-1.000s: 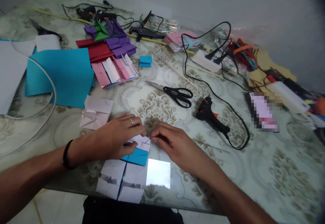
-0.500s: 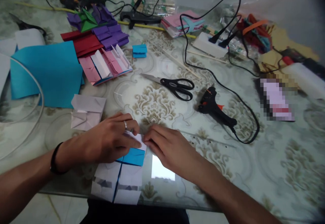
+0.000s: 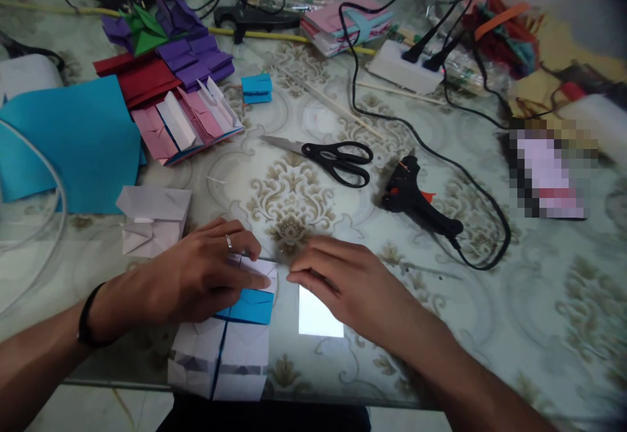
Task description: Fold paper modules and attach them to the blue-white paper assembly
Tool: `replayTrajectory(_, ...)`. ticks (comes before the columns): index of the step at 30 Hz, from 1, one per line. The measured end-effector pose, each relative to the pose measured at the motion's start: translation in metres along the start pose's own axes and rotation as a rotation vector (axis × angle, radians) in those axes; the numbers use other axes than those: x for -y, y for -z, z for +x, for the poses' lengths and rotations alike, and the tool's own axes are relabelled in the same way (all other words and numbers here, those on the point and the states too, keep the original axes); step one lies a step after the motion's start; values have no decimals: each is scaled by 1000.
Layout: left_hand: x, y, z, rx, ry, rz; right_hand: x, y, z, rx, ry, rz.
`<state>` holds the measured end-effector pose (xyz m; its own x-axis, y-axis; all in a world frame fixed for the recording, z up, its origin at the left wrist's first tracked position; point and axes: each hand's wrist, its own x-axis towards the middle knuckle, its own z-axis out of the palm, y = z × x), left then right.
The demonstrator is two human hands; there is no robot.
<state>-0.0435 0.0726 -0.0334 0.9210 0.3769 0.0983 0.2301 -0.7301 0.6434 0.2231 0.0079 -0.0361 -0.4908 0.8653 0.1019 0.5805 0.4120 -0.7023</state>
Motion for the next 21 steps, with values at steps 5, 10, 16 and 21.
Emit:
replayTrajectory(5,-1,1,0,15,14,-3,-4,-15,-1,17,108,-80)
replayTrajectory(10,0,-1,-1,-16,-20,1,-1,-17,0,13,147,-172)
replayTrajectory(16,1,0,-2,-12,-17,-8,6,-13,4,33,79,-148)
replayTrajectory(21,0,1,0,-7,-25,-7,7,9,3,-95,-28,-37)
